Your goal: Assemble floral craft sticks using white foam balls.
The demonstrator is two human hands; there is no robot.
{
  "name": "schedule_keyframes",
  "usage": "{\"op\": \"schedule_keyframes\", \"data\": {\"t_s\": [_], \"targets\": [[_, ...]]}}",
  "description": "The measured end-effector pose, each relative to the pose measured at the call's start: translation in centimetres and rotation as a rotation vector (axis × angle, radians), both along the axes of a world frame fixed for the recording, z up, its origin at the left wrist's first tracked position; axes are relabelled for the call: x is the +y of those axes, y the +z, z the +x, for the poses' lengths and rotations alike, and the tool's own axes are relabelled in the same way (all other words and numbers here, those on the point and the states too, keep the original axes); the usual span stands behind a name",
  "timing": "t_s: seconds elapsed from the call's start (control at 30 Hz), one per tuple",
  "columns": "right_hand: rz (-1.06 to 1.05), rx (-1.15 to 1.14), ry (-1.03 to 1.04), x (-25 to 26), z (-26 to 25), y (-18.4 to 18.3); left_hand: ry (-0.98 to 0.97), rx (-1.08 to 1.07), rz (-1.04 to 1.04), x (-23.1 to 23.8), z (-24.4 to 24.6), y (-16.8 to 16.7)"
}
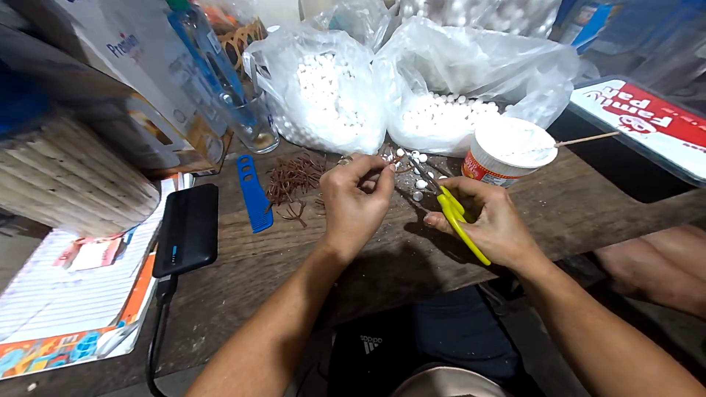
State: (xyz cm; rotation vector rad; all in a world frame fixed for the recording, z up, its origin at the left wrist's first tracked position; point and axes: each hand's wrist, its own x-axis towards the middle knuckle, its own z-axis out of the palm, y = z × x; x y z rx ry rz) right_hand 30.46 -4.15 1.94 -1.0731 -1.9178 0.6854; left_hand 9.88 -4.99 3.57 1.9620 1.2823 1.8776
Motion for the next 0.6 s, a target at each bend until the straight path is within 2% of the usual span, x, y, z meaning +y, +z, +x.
{"op": "schedule_keyframes", "data": {"t_s": [0.23, 0.43, 0.6], "targets": [[-0.004, -0.008, -0.012, 0.05, -0.03, 0.07, 0.000, 0.003, 0.011, 0.22, 0.00, -0.21], [0.002, 0.115, 0.078, 0.44, 0.17, -0.35, 0.001, 0.088, -0.069, -0.23, -0.71, -0.02], [-0.027, 0.112, 0.073, 0.83, 0.60, -0.20, -0.025, 0.027, -0.097, 0.11, -0.87, -0.27]]}}
